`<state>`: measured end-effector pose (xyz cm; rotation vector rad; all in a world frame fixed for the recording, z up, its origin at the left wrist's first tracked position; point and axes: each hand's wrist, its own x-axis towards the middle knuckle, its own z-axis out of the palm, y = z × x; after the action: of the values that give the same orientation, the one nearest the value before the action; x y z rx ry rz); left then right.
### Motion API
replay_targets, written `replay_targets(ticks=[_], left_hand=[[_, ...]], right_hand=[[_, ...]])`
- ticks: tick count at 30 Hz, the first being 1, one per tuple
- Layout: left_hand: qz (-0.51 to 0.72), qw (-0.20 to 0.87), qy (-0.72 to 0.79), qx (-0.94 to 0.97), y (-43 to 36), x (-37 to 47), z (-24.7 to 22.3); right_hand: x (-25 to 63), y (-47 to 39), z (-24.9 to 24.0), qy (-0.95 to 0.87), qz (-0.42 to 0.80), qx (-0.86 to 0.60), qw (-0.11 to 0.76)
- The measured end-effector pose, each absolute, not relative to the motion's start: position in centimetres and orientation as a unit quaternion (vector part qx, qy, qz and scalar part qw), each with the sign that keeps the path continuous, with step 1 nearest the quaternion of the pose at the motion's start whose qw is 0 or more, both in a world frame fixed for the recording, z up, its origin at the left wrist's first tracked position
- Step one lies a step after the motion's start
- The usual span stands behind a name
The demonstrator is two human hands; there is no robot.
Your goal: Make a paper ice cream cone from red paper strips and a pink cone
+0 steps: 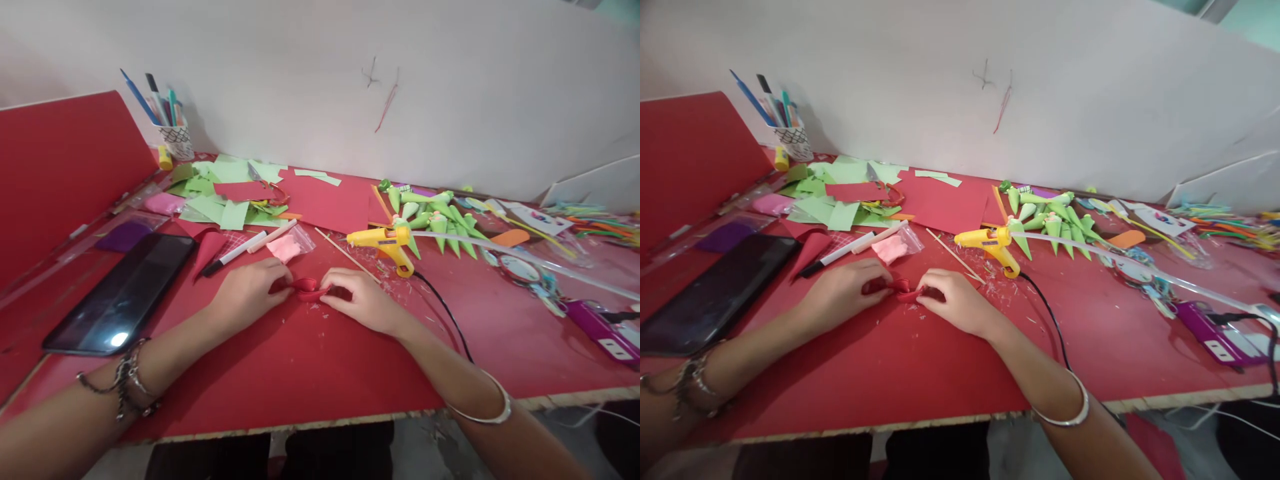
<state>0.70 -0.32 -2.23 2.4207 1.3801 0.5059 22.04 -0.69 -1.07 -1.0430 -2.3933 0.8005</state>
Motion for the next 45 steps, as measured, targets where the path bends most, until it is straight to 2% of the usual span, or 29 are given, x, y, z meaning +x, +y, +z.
replay_targets(ticks=[6,26,45], left_hand=[[0.131,0.142,0.49,0.85,-0.25,0.65,-2.13],[0.12,0.149,0.484,0.854,-0.62,0.8,-1.79],[0.168,0.143,0.461,0.86,-0.55,0.82,-2.14]], right_hand=[[22.0,-0.91,-0.99,-0.864,0.274,-0.364,0.214],[22.05,-1.18,-0.94,-0.87,0.283,-0.35,0.2],[22.16,-1.39,-0.45,-0.824,0.373,-0.361,0.225]])
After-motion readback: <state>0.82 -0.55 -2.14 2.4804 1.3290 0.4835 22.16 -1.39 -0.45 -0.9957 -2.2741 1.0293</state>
